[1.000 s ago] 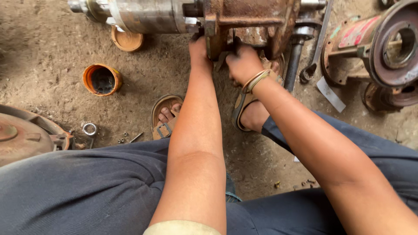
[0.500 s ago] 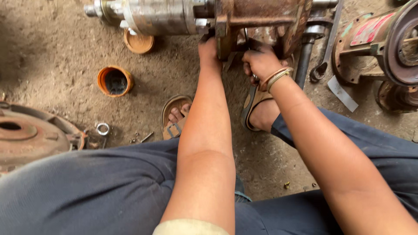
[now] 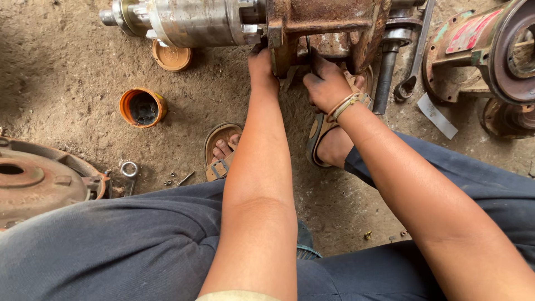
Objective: The person sits on the ground working on a rusty pump-motor assembly, using a spanner to loosen and tighten bolts on the housing while steadying the unit with the other hand, occasionally repositioning the assembly on the floor.
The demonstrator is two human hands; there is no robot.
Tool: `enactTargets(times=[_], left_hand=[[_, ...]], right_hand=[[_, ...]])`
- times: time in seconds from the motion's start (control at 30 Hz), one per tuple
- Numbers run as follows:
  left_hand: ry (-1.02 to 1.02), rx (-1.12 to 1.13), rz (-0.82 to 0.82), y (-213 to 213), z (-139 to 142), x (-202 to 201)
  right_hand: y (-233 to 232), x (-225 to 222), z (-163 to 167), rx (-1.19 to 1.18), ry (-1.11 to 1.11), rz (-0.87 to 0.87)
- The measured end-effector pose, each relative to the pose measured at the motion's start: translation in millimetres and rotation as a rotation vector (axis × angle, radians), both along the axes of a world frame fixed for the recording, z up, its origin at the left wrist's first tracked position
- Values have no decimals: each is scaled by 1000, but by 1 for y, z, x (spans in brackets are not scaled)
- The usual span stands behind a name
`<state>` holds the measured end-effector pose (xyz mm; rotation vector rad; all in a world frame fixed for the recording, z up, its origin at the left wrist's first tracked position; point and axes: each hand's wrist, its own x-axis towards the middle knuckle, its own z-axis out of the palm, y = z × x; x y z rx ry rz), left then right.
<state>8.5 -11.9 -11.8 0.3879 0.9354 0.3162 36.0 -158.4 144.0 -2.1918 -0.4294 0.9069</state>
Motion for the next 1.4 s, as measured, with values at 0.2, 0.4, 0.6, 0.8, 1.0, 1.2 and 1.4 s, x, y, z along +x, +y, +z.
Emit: enactTargets(times=[0.2, 0.4, 0.6, 0.8, 1.0, 1.2, 1.4], left_hand=[[-46, 26, 15, -2, 3, -1], [9, 71, 16, -2, 7, -3], [93, 140, 58, 10, 13, -14], [701, 523, -213, 18, 44, -46], [832, 726, -346, 33, 97, -70], [643, 814, -228, 23, 134, -61], [673, 753, -145, 11, 203, -70]], right_hand=[[25, -2, 19, 80, 188, -119], [67, 11, 26, -33, 518, -558], [63, -1, 30, 32, 509, -544], [20, 6, 45, -181, 535, -195], [-27, 63, 76, -747, 503, 366], [-67, 65, 89, -791, -143, 327], [-24, -13, 74, -537, -194, 67]])
